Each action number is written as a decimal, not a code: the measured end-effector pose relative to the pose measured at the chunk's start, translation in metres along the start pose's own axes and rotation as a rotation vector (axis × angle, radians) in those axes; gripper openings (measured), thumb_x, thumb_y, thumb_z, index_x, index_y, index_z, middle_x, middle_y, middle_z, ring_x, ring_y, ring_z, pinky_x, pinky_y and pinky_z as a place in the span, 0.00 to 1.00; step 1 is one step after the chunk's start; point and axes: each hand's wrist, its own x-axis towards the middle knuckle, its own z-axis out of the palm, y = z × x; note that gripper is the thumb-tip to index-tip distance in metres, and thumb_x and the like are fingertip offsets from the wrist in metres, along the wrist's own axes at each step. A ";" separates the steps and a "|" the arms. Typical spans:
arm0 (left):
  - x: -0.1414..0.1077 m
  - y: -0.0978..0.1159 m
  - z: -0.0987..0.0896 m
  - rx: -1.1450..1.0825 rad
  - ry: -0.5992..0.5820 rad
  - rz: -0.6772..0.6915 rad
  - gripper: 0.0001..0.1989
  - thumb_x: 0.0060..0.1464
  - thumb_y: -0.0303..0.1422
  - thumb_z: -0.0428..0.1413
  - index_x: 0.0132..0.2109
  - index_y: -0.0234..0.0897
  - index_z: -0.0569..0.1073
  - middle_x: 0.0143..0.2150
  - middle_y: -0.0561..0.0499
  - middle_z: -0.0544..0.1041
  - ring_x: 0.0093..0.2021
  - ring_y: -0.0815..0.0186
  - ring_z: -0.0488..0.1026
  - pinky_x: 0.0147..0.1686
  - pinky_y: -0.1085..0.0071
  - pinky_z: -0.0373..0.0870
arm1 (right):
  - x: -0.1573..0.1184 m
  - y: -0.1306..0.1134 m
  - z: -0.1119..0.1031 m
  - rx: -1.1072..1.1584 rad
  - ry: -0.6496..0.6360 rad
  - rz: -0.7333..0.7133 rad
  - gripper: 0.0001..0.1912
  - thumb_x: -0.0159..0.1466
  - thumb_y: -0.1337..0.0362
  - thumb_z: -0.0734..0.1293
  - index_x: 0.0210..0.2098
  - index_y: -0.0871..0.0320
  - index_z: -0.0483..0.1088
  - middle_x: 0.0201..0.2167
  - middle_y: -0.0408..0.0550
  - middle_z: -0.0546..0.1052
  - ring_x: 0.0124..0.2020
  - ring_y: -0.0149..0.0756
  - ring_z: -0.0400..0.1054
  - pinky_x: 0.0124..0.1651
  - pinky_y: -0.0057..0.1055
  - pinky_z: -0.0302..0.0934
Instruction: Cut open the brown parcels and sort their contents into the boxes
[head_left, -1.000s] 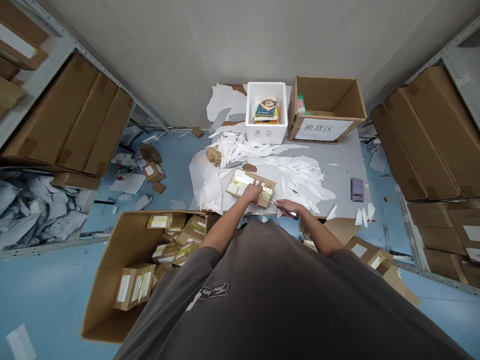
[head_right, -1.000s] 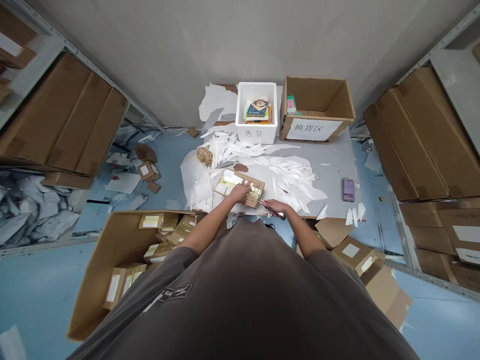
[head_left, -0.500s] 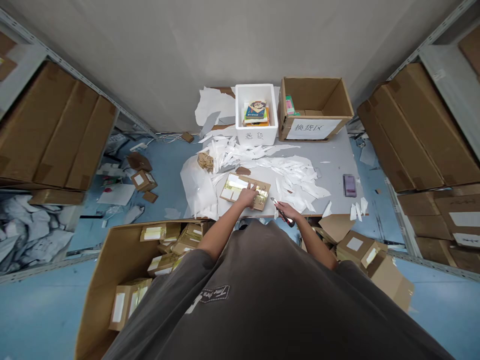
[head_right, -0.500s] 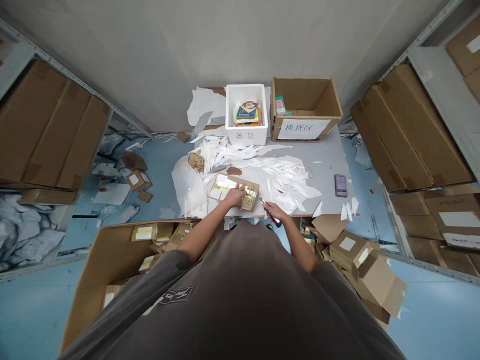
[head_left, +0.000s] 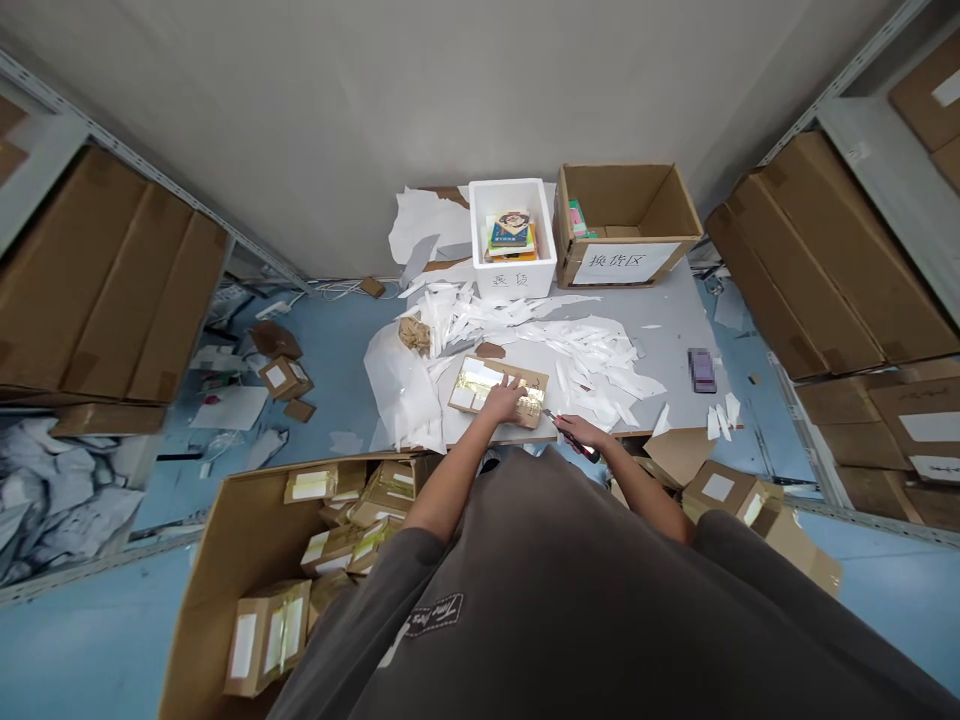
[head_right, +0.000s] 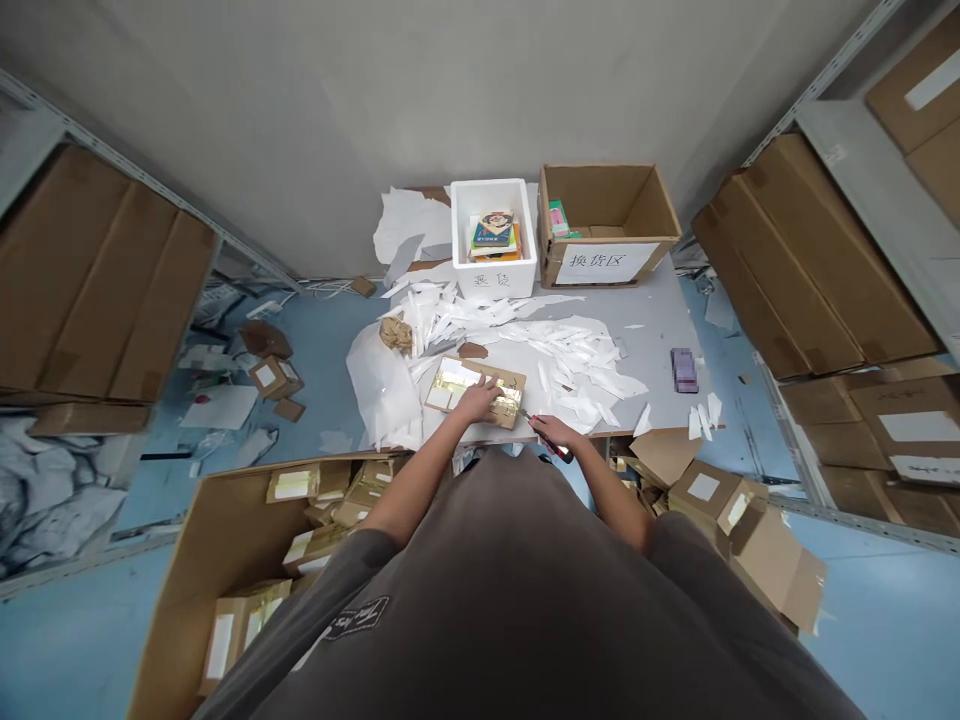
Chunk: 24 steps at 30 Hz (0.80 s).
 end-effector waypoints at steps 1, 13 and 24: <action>0.000 -0.003 -0.001 -0.028 0.040 -0.015 0.40 0.57 0.44 0.71 0.72 0.47 0.68 0.81 0.42 0.60 0.80 0.44 0.56 0.70 0.52 0.66 | 0.001 0.003 0.002 0.032 -0.004 0.003 0.24 0.74 0.37 0.60 0.36 0.51 0.59 0.23 0.39 0.69 0.17 0.35 0.64 0.22 0.31 0.61; 0.012 -0.026 0.008 0.008 0.114 -0.059 0.52 0.62 0.54 0.63 0.83 0.52 0.46 0.85 0.43 0.48 0.84 0.43 0.34 0.79 0.39 0.39 | 0.010 -0.020 0.015 -0.334 0.241 -0.061 0.13 0.77 0.50 0.62 0.50 0.50 0.72 0.34 0.46 0.79 0.40 0.45 0.74 0.39 0.30 0.59; 0.009 -0.030 0.024 0.088 0.207 -0.036 0.39 0.70 0.48 0.55 0.82 0.44 0.54 0.84 0.42 0.49 0.84 0.45 0.38 0.80 0.40 0.38 | 0.031 -0.038 0.036 -0.574 0.331 -0.102 0.12 0.78 0.54 0.65 0.55 0.52 0.68 0.53 0.55 0.79 0.50 0.48 0.75 0.45 0.32 0.60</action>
